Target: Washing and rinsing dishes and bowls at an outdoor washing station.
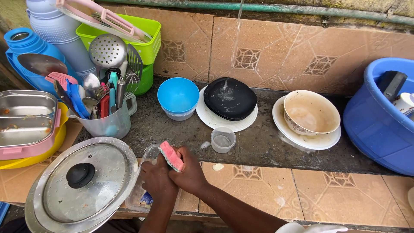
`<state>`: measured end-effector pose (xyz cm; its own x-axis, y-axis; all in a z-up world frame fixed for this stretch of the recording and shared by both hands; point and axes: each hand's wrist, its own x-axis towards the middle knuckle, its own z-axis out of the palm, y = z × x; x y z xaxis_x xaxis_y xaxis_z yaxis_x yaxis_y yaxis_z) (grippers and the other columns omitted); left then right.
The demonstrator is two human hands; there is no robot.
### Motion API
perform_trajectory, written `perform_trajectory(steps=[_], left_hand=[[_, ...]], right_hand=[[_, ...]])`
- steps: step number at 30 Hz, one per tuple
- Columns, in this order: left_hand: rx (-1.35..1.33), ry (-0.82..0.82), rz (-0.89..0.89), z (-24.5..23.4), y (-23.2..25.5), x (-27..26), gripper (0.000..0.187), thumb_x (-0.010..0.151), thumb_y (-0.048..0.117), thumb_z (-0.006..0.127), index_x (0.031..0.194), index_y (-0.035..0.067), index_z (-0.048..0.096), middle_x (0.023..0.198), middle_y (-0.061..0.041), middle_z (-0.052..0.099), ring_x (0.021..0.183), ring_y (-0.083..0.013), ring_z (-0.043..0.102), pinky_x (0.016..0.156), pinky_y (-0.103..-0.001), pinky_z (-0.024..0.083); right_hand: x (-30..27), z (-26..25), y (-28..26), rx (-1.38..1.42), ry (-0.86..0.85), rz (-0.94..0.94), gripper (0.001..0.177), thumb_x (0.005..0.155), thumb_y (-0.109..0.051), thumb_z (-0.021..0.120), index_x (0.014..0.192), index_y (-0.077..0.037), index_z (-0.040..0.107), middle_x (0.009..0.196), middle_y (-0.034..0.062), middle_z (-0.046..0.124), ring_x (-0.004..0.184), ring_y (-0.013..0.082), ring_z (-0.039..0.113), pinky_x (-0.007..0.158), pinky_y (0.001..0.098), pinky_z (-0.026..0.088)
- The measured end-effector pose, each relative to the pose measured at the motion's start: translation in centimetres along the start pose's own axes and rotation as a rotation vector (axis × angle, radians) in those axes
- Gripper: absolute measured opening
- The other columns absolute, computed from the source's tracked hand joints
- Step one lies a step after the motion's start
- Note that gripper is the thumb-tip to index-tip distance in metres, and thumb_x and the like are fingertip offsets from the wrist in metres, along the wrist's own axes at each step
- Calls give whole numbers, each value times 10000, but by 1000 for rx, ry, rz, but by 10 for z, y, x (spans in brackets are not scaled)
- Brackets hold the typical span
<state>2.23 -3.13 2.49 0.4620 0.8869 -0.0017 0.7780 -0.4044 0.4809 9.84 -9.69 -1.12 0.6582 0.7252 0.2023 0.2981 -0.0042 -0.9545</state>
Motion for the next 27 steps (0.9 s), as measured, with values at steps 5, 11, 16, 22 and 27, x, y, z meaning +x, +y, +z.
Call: perform_trajectory(steps=[5, 11, 16, 22, 27], left_hand=[[1, 114, 66, 40, -30, 13, 461, 799, 236, 749, 1235, 173, 611, 1112, -198, 582, 1107, -428, 563, 857, -546, 527], [-54, 160, -7, 3, 22, 13, 471, 743, 188, 781, 1193, 164, 646, 1132, -169, 593, 1106, -399, 565, 887, -519, 502], [-76, 211, 164, -9, 101, 51, 537, 694, 110, 727, 1227, 128, 663, 1137, -197, 608, 1112, -394, 577, 889, -498, 533], [504, -455, -178, -23, 130, 106, 406, 866, 288, 752, 1260, 238, 668, 1310, -117, 647, 1225, -348, 655, 934, -461, 584], [403, -469, -231, -29, 92, 115, 264, 810, 236, 737, 1070, 275, 752, 1196, -44, 774, 1139, -276, 738, 932, -433, 603]], right_hand=[[2, 2, 1, 55, 0, -1, 346, 753, -1, 679, 1031, -49, 479, 923, 53, 572, 873, 134, 548, 795, 301, 483], [20, -13, 13, 522, 63, 183, 278, 806, 50, 612, 1023, -79, 497, 922, -1, 565, 847, 73, 538, 729, 255, 475], [76, -72, -7, 726, 139, 438, 218, 829, 22, 596, 990, -114, 537, 852, -4, 582, 749, 82, 531, 592, 268, 429], [86, -95, 39, 930, -145, 810, 222, 821, -13, 604, 1022, -96, 559, 903, 39, 609, 801, 158, 621, 674, 325, 559], [85, -80, 29, 953, -226, 913, 332, 744, -21, 611, 1066, -89, 569, 954, 57, 602, 860, 180, 623, 740, 359, 570]])
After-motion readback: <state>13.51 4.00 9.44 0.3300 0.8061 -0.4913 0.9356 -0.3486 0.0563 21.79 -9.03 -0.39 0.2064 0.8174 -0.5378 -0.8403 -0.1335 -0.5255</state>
